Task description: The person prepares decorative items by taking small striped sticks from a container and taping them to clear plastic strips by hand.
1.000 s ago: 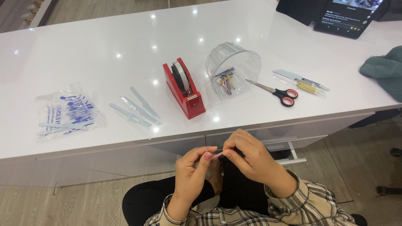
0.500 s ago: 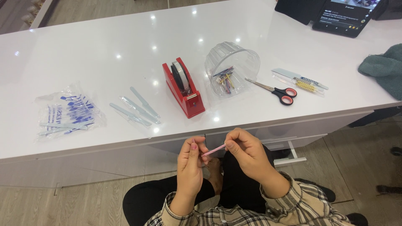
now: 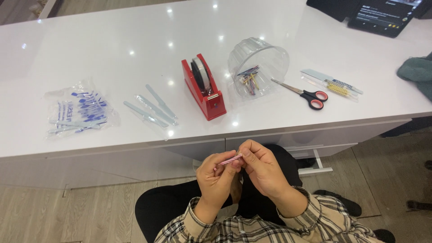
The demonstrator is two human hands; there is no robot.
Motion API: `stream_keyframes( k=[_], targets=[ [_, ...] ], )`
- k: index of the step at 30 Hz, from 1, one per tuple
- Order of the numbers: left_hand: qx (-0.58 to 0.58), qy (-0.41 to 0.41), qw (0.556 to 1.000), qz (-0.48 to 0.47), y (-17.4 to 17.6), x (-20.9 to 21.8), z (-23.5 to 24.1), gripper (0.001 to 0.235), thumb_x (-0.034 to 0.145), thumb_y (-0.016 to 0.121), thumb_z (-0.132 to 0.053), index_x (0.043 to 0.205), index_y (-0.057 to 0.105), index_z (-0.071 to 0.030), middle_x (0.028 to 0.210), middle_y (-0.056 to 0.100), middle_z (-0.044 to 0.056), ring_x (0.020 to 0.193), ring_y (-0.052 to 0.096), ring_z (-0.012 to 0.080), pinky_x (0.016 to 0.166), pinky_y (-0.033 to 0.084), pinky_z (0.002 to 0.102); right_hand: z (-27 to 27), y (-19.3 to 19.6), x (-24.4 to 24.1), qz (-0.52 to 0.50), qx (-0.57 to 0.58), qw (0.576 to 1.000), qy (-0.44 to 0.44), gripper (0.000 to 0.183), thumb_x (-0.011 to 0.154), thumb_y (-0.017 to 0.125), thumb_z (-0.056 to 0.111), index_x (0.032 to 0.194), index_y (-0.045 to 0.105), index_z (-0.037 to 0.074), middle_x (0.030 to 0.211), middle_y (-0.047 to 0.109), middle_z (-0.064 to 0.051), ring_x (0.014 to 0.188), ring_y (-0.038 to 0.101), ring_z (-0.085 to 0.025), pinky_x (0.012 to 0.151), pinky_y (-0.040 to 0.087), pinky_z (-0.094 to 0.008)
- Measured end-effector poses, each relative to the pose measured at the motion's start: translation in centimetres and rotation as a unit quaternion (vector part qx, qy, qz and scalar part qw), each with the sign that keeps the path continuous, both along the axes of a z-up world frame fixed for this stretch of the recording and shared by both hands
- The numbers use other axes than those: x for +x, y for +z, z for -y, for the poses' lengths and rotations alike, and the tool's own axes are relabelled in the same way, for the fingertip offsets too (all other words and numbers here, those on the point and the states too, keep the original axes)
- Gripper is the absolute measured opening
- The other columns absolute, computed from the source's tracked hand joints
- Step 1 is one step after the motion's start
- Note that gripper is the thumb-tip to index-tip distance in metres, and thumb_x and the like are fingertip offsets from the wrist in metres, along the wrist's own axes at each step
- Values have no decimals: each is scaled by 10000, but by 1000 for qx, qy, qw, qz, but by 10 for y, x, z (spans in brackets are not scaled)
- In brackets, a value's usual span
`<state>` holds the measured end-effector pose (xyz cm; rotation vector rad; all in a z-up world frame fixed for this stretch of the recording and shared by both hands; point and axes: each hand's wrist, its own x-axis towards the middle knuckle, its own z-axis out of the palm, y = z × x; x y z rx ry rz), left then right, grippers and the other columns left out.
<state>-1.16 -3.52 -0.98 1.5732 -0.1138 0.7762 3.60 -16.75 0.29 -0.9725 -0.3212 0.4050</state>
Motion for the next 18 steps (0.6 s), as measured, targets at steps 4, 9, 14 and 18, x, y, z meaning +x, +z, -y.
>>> stream_keyframes(
  k=[4, 9, 14, 18],
  targets=[
    [30, 11, 999, 39, -5, -1, -5, 120, 949, 750, -166, 1062, 771, -132, 608, 425, -89, 579, 383, 63, 572, 382, 205, 0, -2, -3, 38, -30, 999, -19, 222, 1035, 598, 230, 900, 616, 55, 787, 584, -54, 736, 577, -186, 724, 517, -304],
    [18, 8, 999, 46, -4, -3, -8, 93, 969, 725, -187, 1032, 757, -128, 623, 432, -72, 575, 390, 65, 563, 375, 212, -3, 4, -6, 101, -69, 992, -36, 252, 1042, 586, 247, 879, 626, 58, 765, 594, -49, 716, 579, -165, 715, 507, -282],
    [-17, 8, 1000, 15, -2, -3, -10, 108, 970, 715, -208, 994, 760, -113, 653, 474, -72, 563, 360, 44, 555, 357, 202, -1, 13, -11, 142, -113, 982, -49, 208, 1020, 616, 240, 934, 677, 61, 804, 652, -45, 758, 620, -153, 737, 541, -278],
    [-23, 6, 1000, 9, -2, -4, -9, 120, 970, 710, -211, 967, 759, -102, 657, 478, -69, 562, 347, 48, 550, 349, 208, 0, 16, -12, 154, -145, 975, -65, 148, 992, 658, 197, 924, 697, 71, 821, 669, -33, 776, 640, -143, 753, 559, -264]
  ],
)
